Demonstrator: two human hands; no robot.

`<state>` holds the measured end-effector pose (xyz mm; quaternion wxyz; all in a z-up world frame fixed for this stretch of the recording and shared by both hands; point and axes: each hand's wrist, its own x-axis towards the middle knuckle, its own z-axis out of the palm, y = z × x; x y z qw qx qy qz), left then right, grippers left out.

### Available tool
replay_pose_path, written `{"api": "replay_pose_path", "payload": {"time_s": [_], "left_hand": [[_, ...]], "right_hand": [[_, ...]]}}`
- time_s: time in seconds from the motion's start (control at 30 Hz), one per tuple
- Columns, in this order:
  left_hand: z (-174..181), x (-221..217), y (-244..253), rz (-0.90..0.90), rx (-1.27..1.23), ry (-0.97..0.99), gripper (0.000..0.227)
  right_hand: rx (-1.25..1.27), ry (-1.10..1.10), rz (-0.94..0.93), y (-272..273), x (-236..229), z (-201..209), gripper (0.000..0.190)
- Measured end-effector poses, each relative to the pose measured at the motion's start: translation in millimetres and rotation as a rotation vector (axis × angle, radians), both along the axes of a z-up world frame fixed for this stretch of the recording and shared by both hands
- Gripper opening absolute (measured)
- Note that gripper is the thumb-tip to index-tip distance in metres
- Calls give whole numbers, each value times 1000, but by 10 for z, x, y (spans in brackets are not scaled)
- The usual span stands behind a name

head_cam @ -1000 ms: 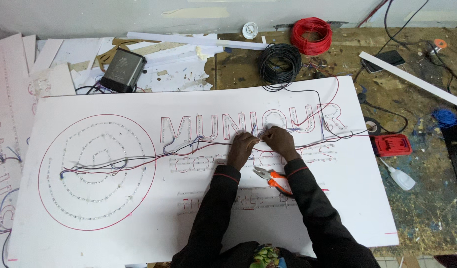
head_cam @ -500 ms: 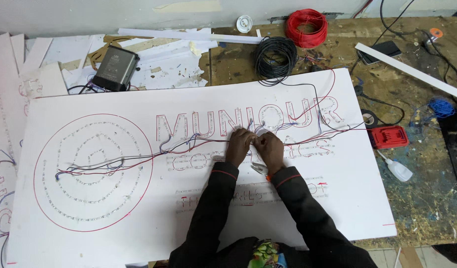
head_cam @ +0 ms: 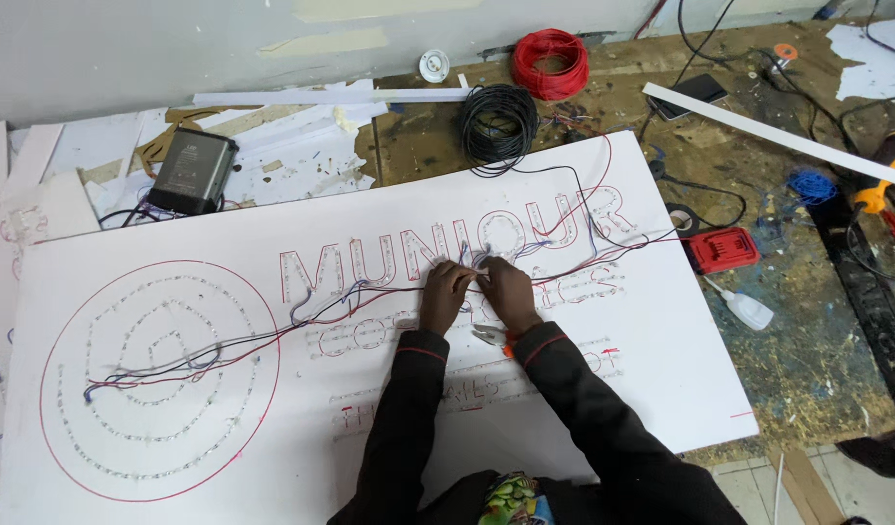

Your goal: The person assembles a light-up sign by connecting red and black wires to pre-drilled holes in a white board with the text 'MUNIOUR COSMETICS' and 'THE NAILS DEPOT'. They use pliers to strip wire ends and twist connections, working methodically across the letters.

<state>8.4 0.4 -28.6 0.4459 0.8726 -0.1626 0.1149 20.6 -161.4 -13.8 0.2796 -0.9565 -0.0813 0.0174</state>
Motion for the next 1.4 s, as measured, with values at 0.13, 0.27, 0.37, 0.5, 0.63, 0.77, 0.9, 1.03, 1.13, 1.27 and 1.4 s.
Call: {"api": "replay_pose_path", "payload": {"time_s": [0.13, 0.27, 0.37, 0.5, 0.63, 0.77, 0.9, 1.03, 1.13, 1.27, 1.4], "left_hand": [[-35, 24, -28, 10, -27, -16, 9], [-35, 12, -26, 41, -90, 43, 9], [-17, -20, -40, 72, -153, 99, 11], [-14, -17, -43, 97, -107, 53, 9], [-6, -5, -34, 86, -103, 71, 10], [4, -31, -17, 95, -158, 71, 11], [-5, -10, -37, 90, -146, 54, 13], [20, -11, -54, 96, -92, 25, 12], [56, -38, -59, 118, -78, 99, 12], [77, -39, -54, 95, -133, 90, 12], [85, -32, -13, 42, -109, 20, 17]], "right_hand": [[-111, -87, 92, -31, 118, 102, 17], [-202, -241, 209, -20, 171, 105, 19], [-173, -223, 242, -3, 136, 75, 12], [-152, -123, 248, -9, 134, 69, 17], [-166, -55, 303, -71, 222, 169, 23], [43, -148, 257, -114, 159, 224, 18], [232, 33, 127, -86, 151, 276, 14], [423, 268, 106, -76, 346, 213, 29], [831, 560, -47, -131, 428, 161, 44], [843, 605, -108, -218, 389, 196, 41], [882, 586, -114, -186, 474, 61, 35]]}}
